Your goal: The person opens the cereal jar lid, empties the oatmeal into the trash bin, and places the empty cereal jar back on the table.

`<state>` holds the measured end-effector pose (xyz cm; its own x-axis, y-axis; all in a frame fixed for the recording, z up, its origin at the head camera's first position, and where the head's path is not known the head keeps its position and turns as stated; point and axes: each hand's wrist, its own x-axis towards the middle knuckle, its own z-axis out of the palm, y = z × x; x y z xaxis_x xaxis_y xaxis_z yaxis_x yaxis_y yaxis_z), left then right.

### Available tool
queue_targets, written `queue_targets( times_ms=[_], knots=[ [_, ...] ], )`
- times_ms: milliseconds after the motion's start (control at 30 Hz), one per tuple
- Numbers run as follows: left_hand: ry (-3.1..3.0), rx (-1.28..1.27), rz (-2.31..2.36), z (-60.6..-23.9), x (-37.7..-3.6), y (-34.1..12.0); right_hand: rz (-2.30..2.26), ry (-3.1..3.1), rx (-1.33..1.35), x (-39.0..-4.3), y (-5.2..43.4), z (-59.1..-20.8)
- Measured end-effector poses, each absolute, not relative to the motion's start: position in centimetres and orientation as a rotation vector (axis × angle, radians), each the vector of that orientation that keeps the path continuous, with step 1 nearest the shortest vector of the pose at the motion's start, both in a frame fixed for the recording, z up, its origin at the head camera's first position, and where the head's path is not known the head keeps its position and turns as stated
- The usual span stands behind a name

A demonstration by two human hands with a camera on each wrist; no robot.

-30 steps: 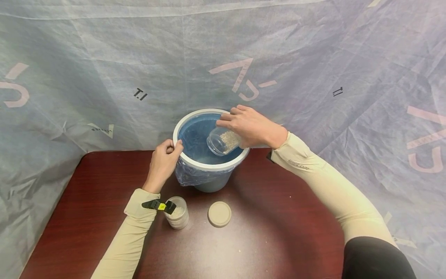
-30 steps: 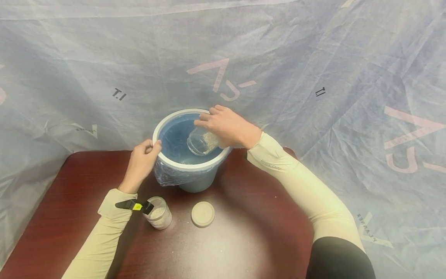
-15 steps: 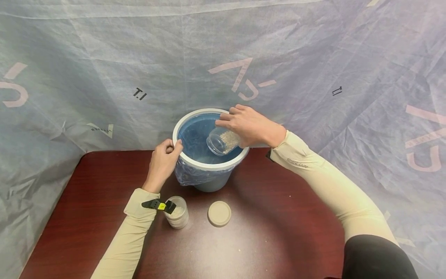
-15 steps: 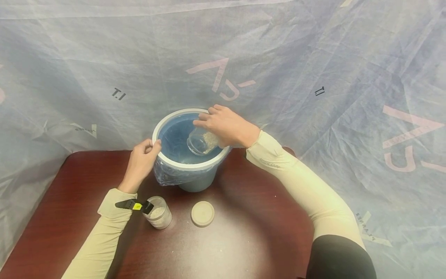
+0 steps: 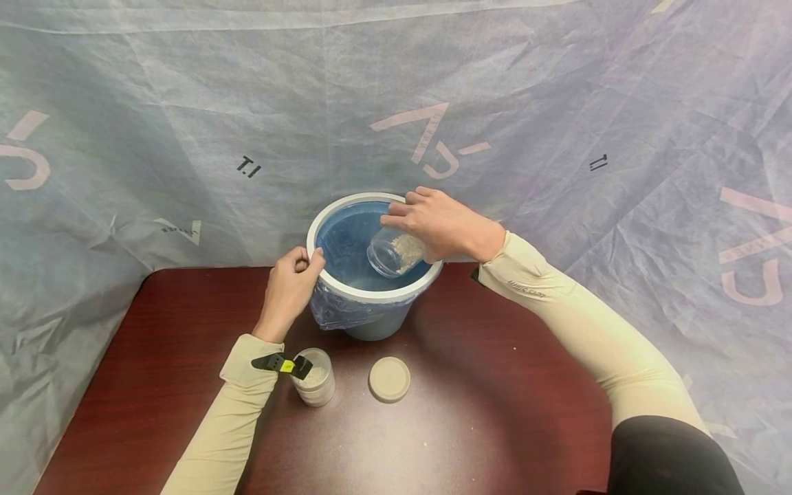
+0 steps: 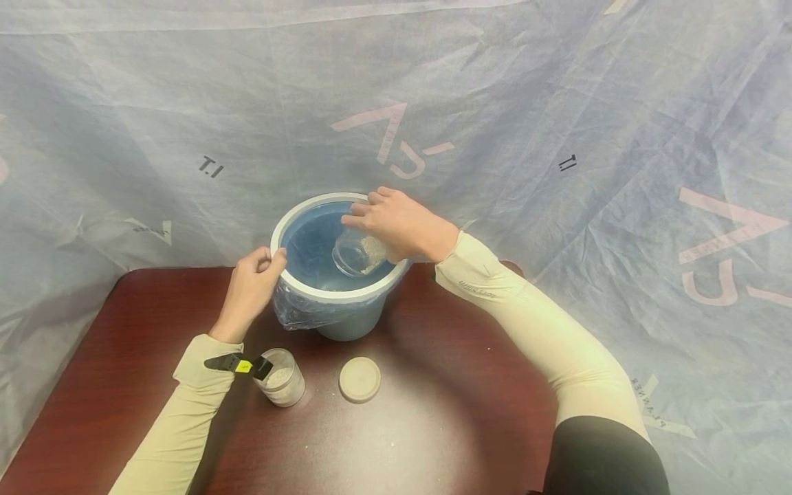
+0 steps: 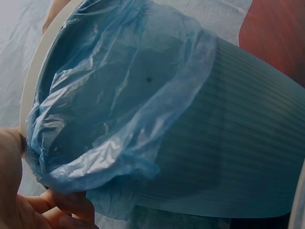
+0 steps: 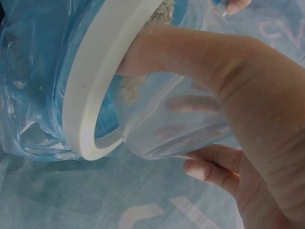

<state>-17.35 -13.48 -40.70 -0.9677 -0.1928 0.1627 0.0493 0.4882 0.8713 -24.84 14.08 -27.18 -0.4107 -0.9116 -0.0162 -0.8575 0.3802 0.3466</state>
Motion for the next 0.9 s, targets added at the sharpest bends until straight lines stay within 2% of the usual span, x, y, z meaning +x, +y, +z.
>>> queue_targets(
  times_ms=[900],
  knots=[
    [-2.492,0.118,-1.487,-40.84,-17.46,-13.35,-0.481,-2.471,1.611,-24.87,13.79,-27.14]
  ],
)
